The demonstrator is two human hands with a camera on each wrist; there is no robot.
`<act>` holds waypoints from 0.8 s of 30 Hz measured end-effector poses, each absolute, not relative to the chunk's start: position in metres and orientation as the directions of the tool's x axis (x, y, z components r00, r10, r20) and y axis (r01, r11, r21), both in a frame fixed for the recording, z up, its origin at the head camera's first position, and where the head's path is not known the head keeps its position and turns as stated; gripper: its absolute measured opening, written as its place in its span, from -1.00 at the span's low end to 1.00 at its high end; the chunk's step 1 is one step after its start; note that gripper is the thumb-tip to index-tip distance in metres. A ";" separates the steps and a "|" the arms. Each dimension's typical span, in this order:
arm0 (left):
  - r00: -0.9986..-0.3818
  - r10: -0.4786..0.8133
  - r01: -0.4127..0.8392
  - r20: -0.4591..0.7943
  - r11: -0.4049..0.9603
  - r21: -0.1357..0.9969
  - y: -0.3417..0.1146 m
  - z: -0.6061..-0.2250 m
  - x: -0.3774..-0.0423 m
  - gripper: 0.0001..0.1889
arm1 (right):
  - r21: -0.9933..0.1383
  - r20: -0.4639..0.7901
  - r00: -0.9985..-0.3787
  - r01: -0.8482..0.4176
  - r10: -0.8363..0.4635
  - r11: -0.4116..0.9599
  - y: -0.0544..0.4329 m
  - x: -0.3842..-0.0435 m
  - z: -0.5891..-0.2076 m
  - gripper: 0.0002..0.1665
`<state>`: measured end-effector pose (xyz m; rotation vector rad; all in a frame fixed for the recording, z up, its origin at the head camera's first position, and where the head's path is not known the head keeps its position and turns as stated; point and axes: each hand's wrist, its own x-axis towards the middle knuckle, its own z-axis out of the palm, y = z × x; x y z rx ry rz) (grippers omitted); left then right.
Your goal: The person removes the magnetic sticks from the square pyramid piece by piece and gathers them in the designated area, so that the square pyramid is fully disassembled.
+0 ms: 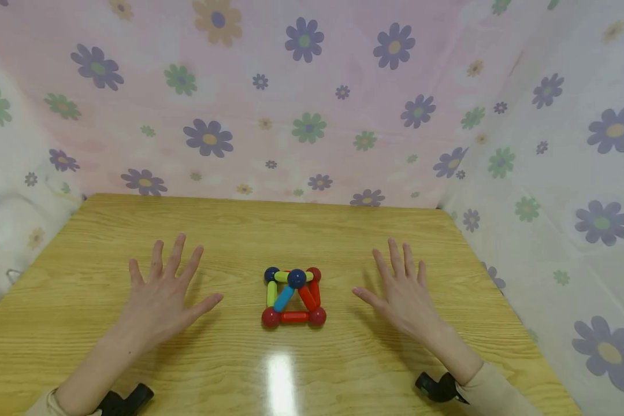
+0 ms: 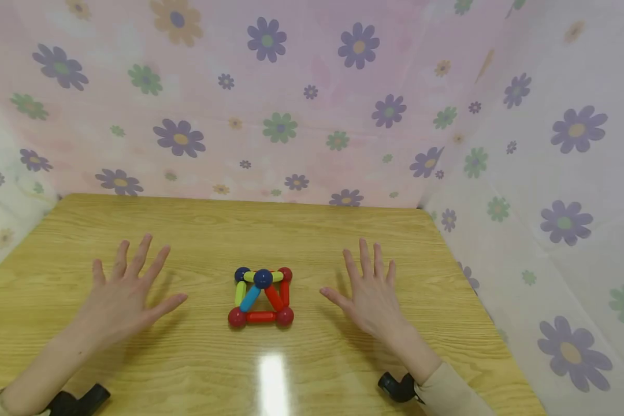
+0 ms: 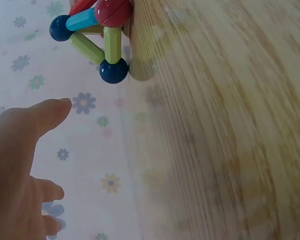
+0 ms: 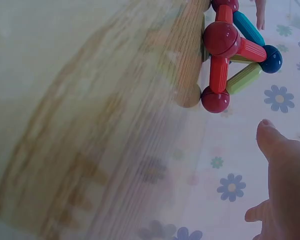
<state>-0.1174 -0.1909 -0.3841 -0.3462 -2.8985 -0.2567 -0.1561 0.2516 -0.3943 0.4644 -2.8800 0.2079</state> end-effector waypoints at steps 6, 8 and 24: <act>-0.958 0.221 0.253 0.185 0.952 0.171 -0.188 -0.383 -0.118 0.05 | -0.087 0.221 -0.927 -0.327 -0.302 0.941 0.250 -0.157 -0.392 0.15; -0.961 0.228 0.257 0.157 0.945 0.200 -0.186 -0.382 -0.118 0.05 | -0.090 0.213 -0.927 -0.331 -0.307 0.939 0.248 -0.157 -0.391 0.16; -0.949 0.314 0.246 -0.038 0.808 0.536 -0.156 -0.389 -0.117 0.26 | -0.352 0.214 -0.910 -0.410 -0.354 0.841 0.218 -0.156 -0.393 0.00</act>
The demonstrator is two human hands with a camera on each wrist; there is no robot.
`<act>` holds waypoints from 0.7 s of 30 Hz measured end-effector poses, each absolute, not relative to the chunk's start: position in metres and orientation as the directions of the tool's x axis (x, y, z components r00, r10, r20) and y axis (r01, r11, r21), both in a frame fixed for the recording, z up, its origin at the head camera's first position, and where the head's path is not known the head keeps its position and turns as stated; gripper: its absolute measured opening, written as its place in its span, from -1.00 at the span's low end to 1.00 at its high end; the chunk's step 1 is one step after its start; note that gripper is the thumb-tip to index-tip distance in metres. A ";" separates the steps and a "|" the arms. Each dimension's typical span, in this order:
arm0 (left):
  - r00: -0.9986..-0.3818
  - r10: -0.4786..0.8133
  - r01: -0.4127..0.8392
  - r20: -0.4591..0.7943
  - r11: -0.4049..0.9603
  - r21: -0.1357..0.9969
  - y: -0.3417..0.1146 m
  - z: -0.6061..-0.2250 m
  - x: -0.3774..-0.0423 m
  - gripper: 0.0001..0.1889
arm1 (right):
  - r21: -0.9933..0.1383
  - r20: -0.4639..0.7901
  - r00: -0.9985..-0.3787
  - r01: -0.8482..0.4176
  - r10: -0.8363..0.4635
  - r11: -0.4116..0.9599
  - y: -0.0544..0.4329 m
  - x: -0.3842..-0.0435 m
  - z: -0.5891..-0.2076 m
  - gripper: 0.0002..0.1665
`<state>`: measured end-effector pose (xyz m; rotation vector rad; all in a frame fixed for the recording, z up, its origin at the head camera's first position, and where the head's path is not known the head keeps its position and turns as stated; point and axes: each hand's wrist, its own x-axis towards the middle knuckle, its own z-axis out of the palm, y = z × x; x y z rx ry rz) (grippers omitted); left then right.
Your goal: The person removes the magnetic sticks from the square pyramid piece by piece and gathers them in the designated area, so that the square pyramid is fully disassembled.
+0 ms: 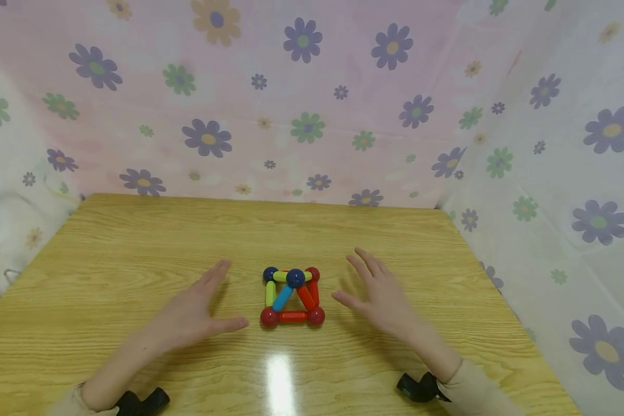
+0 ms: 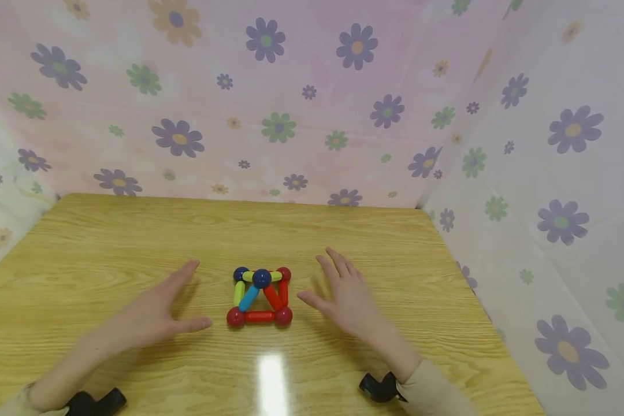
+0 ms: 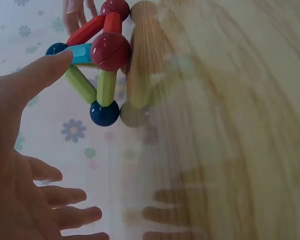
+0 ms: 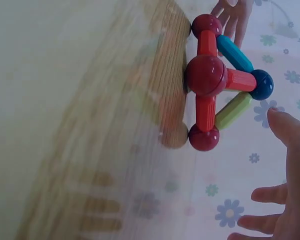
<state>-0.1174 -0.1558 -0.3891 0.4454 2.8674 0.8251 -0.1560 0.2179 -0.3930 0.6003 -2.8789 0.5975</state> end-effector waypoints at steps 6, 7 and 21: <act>-0.930 0.364 0.257 -0.059 0.754 0.605 -0.145 -0.396 -0.121 0.27 | -0.495 0.219 -0.903 -0.429 -0.369 0.756 0.204 -0.154 -0.395 -0.11; -0.925 0.374 0.261 -0.061 0.744 0.616 -0.143 -0.397 -0.121 0.27 | -0.517 0.227 -0.898 -0.439 -0.376 0.735 0.202 -0.154 -0.395 -0.13; -0.917 0.386 0.213 -0.102 0.689 0.693 -0.125 -0.406 -0.129 0.25 | -0.706 0.292 -0.860 -0.489 -0.418 0.513 0.177 -0.157 -0.397 -0.35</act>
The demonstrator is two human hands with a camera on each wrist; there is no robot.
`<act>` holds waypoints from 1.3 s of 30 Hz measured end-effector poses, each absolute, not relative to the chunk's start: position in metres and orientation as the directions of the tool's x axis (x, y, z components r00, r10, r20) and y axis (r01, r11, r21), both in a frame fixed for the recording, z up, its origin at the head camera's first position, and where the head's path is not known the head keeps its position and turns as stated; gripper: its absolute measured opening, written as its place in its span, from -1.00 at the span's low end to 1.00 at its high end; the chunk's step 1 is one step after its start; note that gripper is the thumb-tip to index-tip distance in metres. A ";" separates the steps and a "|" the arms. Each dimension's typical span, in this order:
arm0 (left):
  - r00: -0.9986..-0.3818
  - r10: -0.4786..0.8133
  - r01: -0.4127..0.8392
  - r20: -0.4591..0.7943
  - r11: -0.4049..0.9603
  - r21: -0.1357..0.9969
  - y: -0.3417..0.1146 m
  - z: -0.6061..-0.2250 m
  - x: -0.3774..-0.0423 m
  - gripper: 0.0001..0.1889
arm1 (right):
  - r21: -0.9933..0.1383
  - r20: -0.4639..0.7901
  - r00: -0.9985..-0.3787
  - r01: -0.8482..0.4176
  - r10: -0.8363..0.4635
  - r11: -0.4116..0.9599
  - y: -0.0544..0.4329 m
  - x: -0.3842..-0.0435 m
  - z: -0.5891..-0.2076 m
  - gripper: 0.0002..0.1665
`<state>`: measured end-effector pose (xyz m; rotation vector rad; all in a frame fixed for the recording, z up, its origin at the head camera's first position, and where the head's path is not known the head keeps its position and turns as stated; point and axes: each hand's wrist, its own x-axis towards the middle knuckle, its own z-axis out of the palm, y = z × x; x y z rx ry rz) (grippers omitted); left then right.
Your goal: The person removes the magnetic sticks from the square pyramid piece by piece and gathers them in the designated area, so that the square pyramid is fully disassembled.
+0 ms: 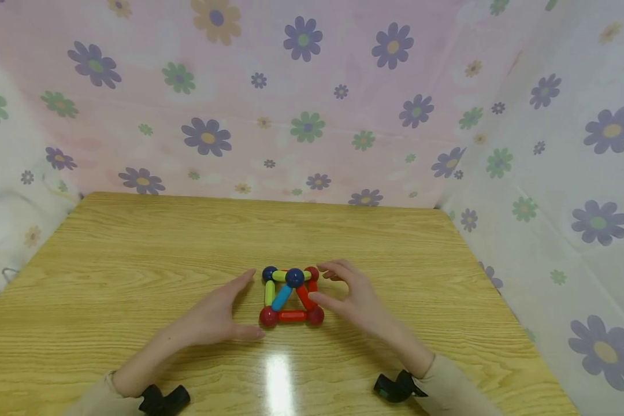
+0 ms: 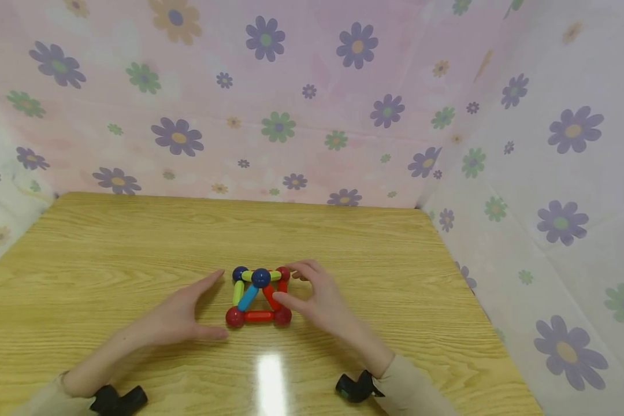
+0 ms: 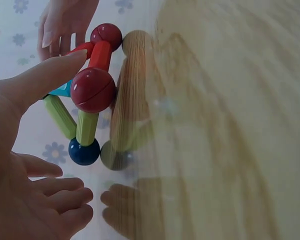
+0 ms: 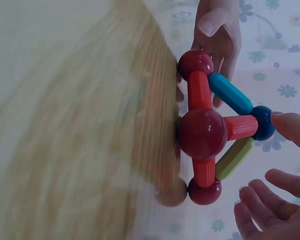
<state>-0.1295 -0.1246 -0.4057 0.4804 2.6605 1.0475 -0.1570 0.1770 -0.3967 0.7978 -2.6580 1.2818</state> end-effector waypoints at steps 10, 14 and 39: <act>-0.919 0.380 0.170 -0.105 0.623 0.764 -0.114 -0.409 -0.136 0.23 | -0.741 0.297 -0.855 -0.487 -0.425 0.462 0.160 -0.160 -0.394 -0.45; -0.917 0.389 0.178 -0.091 0.602 0.778 -0.111 -0.411 -0.136 0.23 | -0.740 0.306 -0.854 -0.491 -0.421 0.459 0.154 -0.160 -0.394 -0.46; -0.907 0.420 0.226 -0.037 0.558 0.798 -0.105 -0.417 -0.143 0.23 | -0.720 0.282 -0.896 -0.433 -0.342 0.542 0.121 -0.162 -0.396 -0.61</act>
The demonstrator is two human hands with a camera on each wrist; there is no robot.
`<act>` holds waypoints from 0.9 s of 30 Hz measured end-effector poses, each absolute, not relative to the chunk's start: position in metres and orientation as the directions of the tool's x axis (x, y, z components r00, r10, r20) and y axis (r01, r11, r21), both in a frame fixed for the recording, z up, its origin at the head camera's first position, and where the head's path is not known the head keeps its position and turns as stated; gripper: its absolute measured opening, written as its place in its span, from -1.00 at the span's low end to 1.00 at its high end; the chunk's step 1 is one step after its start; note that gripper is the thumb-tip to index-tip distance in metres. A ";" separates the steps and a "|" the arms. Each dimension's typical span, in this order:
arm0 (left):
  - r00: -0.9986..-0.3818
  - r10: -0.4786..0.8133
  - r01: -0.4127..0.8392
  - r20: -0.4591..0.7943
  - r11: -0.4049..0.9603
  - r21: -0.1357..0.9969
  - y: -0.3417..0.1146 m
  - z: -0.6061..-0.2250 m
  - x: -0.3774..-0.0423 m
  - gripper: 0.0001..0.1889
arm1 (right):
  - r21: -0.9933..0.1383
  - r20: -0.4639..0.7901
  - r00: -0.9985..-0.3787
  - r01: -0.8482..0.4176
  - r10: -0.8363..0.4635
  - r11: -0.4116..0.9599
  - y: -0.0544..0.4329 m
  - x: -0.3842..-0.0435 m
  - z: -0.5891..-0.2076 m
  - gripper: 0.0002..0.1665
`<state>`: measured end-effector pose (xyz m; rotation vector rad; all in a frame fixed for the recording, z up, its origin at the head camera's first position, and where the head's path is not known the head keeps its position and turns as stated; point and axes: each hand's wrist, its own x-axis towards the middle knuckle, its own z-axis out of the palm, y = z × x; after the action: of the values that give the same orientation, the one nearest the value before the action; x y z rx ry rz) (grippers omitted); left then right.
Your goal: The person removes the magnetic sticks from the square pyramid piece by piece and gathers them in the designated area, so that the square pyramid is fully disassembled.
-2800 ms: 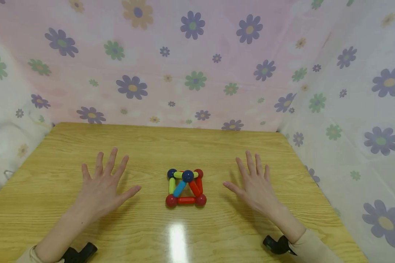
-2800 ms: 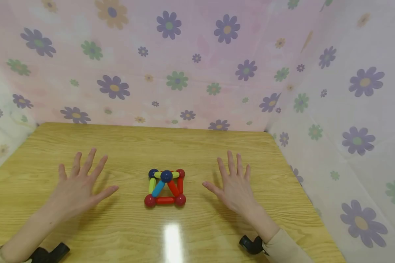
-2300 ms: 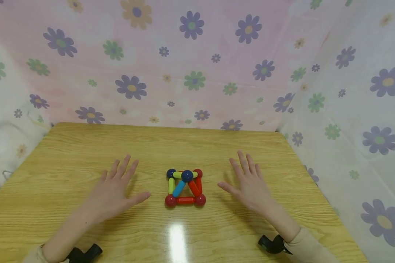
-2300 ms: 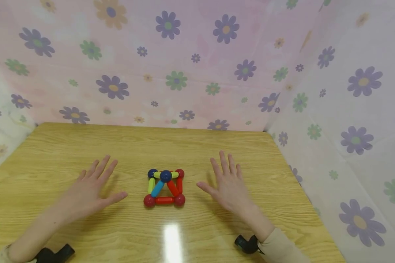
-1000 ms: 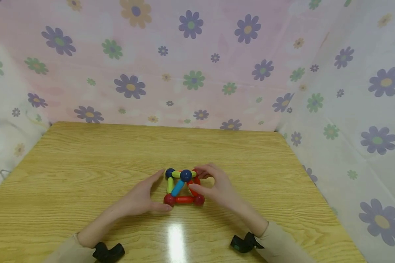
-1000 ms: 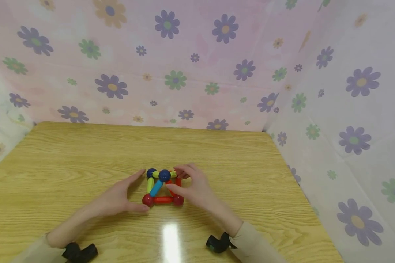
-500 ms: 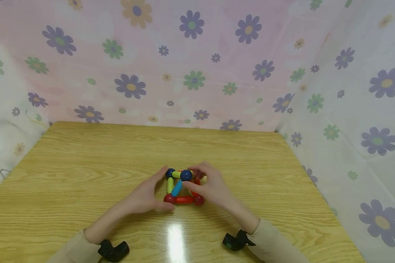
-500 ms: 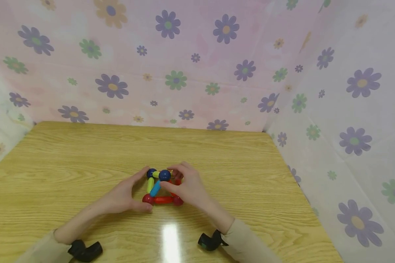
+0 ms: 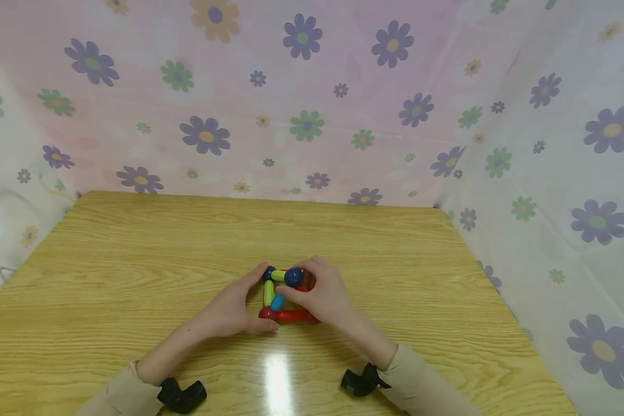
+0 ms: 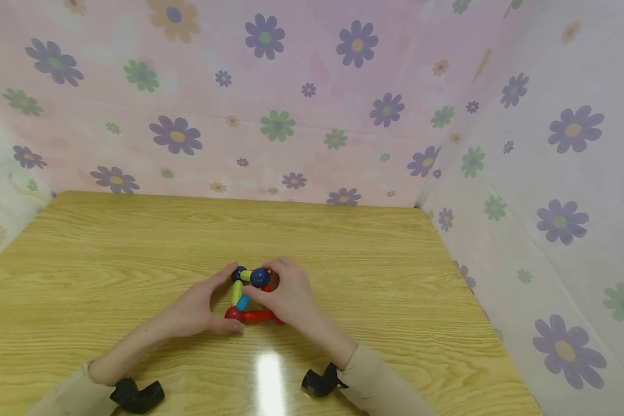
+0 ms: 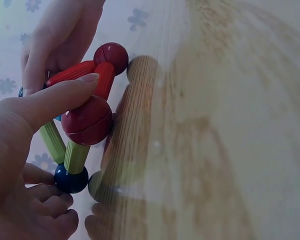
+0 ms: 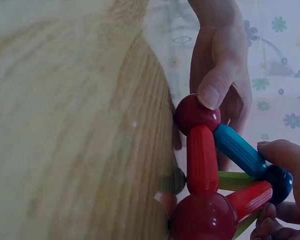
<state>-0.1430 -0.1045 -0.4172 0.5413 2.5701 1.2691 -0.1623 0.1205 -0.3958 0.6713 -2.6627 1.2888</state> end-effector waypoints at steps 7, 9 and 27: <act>-0.914 0.404 0.212 -0.045 0.569 0.794 -0.103 -0.419 -0.143 0.26 | -0.746 0.296 -0.908 -0.414 -0.297 0.522 0.118 -0.160 -0.400 -0.64; -0.915 0.400 0.208 -0.047 0.569 0.796 -0.104 -0.420 -0.142 0.27 | -0.746 0.303 -0.907 -0.416 -0.291 0.520 0.118 -0.160 -0.402 -0.64; -0.915 0.403 0.221 -0.039 0.579 0.785 -0.105 -0.419 -0.142 0.28 | -0.722 0.343 -0.894 -0.448 -0.290 0.527 0.113 -0.159 -0.403 -0.76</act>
<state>-0.1423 -0.1047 -0.4191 0.5205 2.5966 1.2470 -0.1591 0.1130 -0.4028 0.6312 -2.5837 1.3011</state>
